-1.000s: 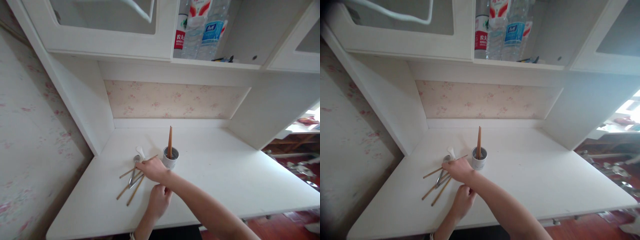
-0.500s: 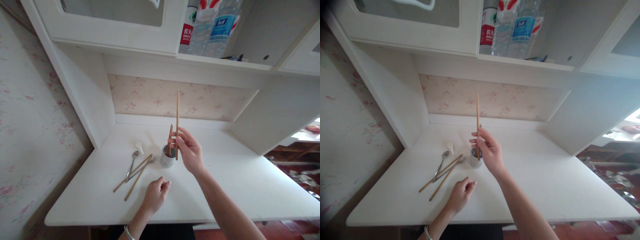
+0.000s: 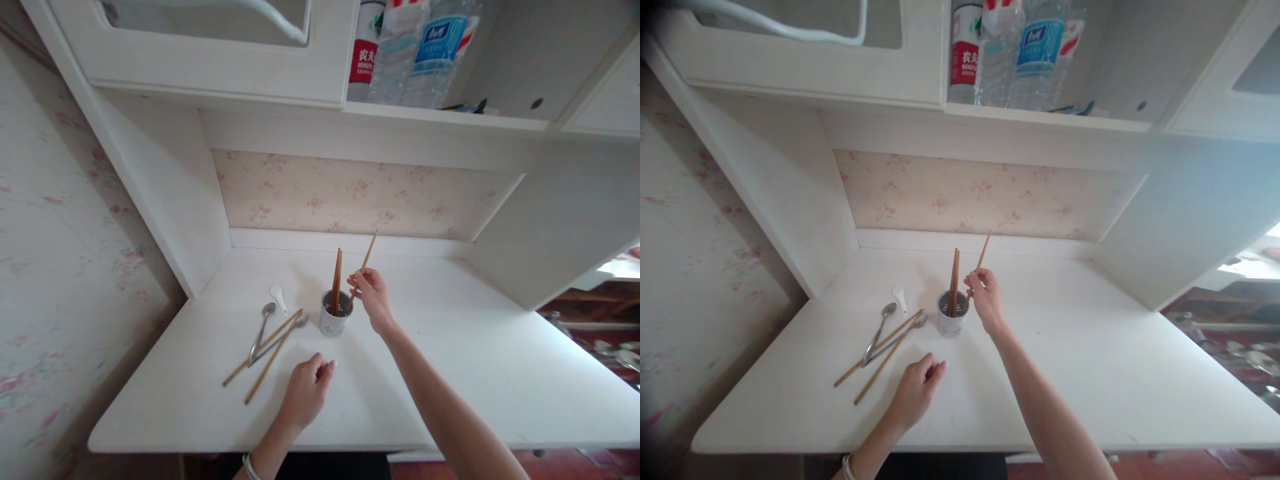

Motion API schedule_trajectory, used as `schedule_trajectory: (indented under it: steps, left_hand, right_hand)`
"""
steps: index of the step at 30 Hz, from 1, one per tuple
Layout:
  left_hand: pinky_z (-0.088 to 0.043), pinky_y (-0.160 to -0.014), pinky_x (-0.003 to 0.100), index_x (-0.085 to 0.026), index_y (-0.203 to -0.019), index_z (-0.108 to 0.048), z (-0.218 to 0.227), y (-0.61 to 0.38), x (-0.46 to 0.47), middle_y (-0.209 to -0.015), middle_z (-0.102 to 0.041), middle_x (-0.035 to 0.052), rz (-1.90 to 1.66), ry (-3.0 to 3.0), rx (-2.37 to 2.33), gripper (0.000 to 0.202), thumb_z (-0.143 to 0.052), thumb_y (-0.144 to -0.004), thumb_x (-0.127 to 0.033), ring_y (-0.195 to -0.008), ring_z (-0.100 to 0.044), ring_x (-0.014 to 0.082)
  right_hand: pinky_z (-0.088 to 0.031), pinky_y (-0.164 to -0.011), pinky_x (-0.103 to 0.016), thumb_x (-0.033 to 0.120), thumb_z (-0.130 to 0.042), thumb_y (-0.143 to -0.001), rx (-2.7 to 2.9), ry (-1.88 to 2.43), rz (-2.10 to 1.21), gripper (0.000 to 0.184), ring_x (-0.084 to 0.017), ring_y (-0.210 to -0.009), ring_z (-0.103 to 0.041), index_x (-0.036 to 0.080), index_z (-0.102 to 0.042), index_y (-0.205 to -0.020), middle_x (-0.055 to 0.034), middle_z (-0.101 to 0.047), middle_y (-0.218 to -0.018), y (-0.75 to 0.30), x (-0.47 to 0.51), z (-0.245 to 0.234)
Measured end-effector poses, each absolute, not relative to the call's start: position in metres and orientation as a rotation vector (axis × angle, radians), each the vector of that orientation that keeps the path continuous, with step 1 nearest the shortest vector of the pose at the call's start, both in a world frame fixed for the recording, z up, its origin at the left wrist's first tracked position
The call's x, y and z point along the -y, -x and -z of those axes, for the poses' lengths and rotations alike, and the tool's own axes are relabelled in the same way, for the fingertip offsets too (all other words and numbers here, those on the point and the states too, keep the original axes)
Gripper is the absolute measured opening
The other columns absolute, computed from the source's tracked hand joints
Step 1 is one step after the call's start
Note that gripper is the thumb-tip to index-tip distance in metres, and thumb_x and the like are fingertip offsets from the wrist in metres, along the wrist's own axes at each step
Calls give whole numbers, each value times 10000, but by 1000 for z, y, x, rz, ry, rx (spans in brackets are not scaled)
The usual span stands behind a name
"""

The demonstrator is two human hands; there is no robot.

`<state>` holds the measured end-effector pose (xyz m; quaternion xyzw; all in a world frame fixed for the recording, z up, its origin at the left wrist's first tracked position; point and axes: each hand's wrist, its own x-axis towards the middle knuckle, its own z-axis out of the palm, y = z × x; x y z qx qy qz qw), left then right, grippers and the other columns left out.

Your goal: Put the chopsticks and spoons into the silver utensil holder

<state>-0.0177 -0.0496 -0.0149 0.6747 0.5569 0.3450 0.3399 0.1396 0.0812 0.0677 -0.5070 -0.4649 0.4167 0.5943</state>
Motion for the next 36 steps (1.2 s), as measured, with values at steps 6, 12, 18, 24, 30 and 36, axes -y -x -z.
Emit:
schedule_trajectory:
  steps: [6,12,18,24,30,36]
  left_hand:
    - [-258,-541,234,-212,-607,-370,13,16,49,-531,-408,-54,-882,-1724,-1461,384,-376,-902,-457,-525,-396,113]
    - [-250,-537,239,-208,-611,-368,14,16,48,-533,-392,-57,-877,-1724,-1446,382,-386,-905,-451,-522,-383,107]
    - [-252,-540,234,-204,-616,-367,15,17,48,-538,-388,-58,-885,-1721,-1428,365,-399,-904,-426,-531,-385,103]
    - [-256,-546,234,-201,-620,-378,16,18,49,-540,-391,-61,-870,-1727,-1438,372,-396,-906,-439,-533,-382,100]
    - [-255,-543,230,-198,-615,-379,15,17,48,-544,-394,-61,-864,-1723,-1446,375,-397,-904,-436,-537,-381,97]
    - [-254,-538,231,-198,-611,-378,15,17,47,-537,-400,-59,-856,-1730,-1456,377,-394,-905,-433,-529,-384,97]
  right_hand:
    - [-452,-638,-288,552,-545,-787,1286,1312,-782,399,-182,-733,-617,175,-652,-865,-61,-685,-823,-136,-83,-54]
    - [-429,-641,-289,548,-494,-812,1434,1430,-597,417,-189,-689,-614,184,-696,-791,-43,-695,-737,-137,-81,-55]
    - [-453,-709,-290,491,-505,-828,1543,1422,-563,338,-181,-762,-640,212,-696,-819,-36,-706,-839,-134,-78,-50]
    - [-456,-723,-294,481,-484,-845,1558,1470,-544,354,-190,-787,-644,209,-711,-831,-47,-712,-859,-134,-79,-41]
    - [-430,-688,-287,489,-448,-867,1622,1541,-503,388,-192,-772,-639,226,-733,-843,-39,-720,-845,-135,-78,-43]
    - [-409,-672,-264,457,-408,-902,1760,1567,-426,403,-172,-763,-623,225,-728,-821,-37,-711,-848,-132,-78,-48]
